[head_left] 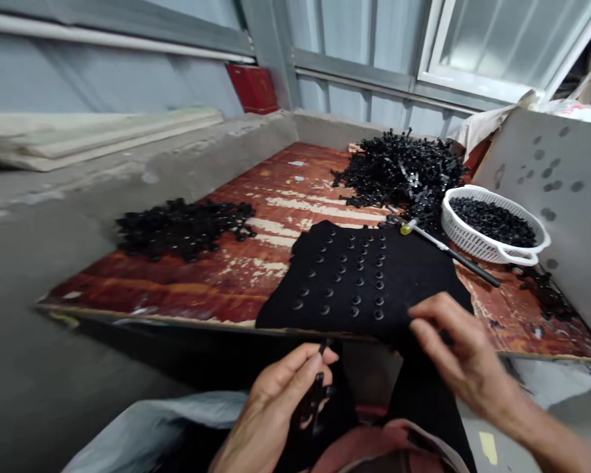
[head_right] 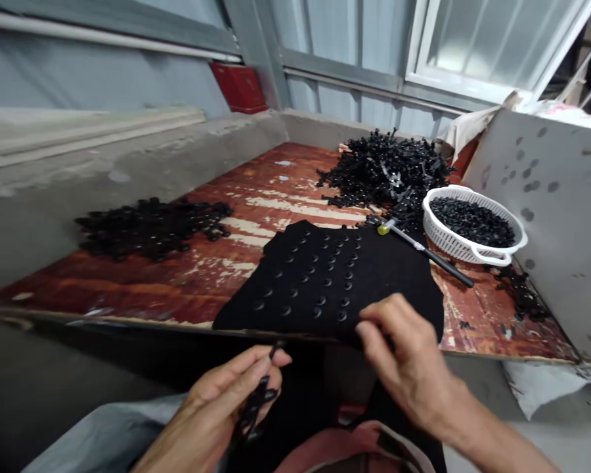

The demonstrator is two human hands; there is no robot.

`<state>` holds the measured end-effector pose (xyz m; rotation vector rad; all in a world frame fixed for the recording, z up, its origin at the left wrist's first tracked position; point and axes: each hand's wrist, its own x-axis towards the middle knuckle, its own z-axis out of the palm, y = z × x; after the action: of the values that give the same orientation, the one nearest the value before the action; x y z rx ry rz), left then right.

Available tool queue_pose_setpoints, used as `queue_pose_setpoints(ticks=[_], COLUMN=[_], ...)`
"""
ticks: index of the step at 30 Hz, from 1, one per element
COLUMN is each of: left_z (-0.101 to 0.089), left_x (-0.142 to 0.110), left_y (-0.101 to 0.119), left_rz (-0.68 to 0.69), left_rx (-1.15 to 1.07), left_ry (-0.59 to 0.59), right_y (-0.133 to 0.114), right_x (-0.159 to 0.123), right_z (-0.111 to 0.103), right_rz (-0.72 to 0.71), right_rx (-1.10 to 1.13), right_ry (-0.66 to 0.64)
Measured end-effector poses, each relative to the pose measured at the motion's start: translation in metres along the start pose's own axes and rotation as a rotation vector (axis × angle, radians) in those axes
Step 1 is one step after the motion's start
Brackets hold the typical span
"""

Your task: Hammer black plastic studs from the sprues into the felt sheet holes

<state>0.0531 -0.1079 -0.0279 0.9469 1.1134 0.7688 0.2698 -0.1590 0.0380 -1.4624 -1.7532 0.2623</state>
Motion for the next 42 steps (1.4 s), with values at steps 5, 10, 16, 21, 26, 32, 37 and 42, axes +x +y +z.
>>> queue_pose_setpoints(ticks=[5,10,16,21,26,32,37,42], left_z=[-0.005,0.007,0.006,0.001,-0.018,-0.046,-0.051,-0.052], left_x=[0.006,0.005,-0.002,0.003,0.007,0.013,0.03,0.041], left_y=[0.021,0.022,0.028,0.023,0.028,0.056,0.069,0.075], left_rz=[0.016,0.034,-0.152,-0.148,-0.13,-0.014,-0.002,-0.046], left_rx=[-0.049,-0.14,-0.286,-0.123,-0.004,-0.037,-0.045,-0.044], left_ry=[-0.069,-0.09,-0.189,-0.213,-0.084,0.106,0.096,0.078], right_y=[0.003,-0.005,-0.012,-0.027,-0.001,0.117,0.17,0.16], right_x=[0.015,0.001,0.012,0.021,0.045,0.091,0.102,0.098], right_z=[-0.001,0.048,0.063,0.056,0.029,-0.022,-0.034,-0.041], right_rz=[0.142,0.223,0.193,0.116,0.03,0.159,0.25,0.328], right_rx=[0.082,0.424,0.341,0.157,-0.133,-0.533,-0.605,-0.488], right_ry=[-0.194,-0.42,-0.344,-0.344,-0.259,0.012,-0.055,-0.022])
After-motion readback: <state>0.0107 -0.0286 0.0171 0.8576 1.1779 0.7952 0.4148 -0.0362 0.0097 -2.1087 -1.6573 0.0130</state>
